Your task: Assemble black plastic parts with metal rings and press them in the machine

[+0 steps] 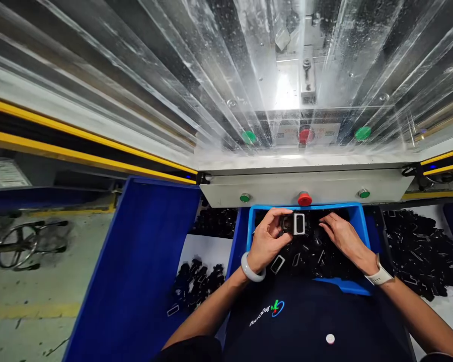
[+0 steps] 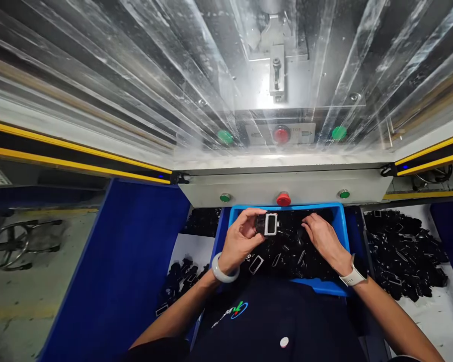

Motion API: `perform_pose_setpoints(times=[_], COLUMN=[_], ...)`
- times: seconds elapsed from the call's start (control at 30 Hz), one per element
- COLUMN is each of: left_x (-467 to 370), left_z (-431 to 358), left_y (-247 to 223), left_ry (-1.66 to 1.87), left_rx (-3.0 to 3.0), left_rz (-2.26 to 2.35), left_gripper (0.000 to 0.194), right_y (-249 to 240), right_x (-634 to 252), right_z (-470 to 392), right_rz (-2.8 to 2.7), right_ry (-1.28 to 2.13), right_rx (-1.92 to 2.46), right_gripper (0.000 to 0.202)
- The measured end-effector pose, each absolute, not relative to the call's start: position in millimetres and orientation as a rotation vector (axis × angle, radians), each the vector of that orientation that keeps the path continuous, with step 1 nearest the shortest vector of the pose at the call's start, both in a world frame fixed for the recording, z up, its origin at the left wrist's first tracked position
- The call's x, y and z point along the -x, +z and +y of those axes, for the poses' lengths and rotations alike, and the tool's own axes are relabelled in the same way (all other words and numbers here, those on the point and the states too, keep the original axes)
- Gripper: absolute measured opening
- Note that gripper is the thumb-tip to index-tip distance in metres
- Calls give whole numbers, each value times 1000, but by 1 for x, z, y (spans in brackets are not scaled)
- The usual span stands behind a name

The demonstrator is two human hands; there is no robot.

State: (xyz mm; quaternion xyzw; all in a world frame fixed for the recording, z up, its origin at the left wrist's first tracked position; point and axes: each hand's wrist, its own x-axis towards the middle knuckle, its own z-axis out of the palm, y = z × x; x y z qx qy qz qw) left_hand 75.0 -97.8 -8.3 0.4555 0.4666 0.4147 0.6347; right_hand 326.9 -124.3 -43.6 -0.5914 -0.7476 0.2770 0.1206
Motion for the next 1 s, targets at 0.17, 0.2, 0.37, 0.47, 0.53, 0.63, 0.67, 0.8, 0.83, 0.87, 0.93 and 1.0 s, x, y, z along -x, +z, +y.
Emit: perform_pose_setpoints(times=[0.17,0.2,0.37,0.47,0.53,0.63,0.67,0.8,0.83,0.87,0.93,1.0], left_x=[-78,-79,-91,-94,-95,-96,-96,-94,-92,-91,-88,-88], left_z=[-96,-95,-91,-88,-86,-77,-72,-37,-25,-12,16,46], left_y=[-4,-2,10,15,16,18,19,38,45,52,66,77], left_ry=[885,865,790,799,807,823,843,971,1009,1056,1173,1291], left_rx=[-1402,-1450,-1460,-1272,-1081,-790,-738,-733,-754,-783,-865,-962], left_rz=[1352,1368,1292,1206,1075,960,968,993,983,973,975,995], left_gripper=[38,37,30,36,43,35,32,36,36,35,32,29], right_y=[25,35,48,43,41,46,50,83,94,105,122,134], right_x=[-310,-304,-287,-288,-290,-293,-294,-298,-297,-296,-288,-276], right_z=[-130,-129,-110,-98,-94,-87,-83,-37,-15,11,74,146], right_rz=[-2024,-2036,-2191,-2284,-2322,-2325,-2310,-2190,-2140,-2082,-1939,-1792], right_ry=[490,441,281,211,216,262,300,482,448,363,113,-48], right_rx=[1414,1318,1001,956,945,961,959,924,964,1030,1222,1460], right_gripper=[28,36,46,39,36,34,34,30,28,25,23,43])
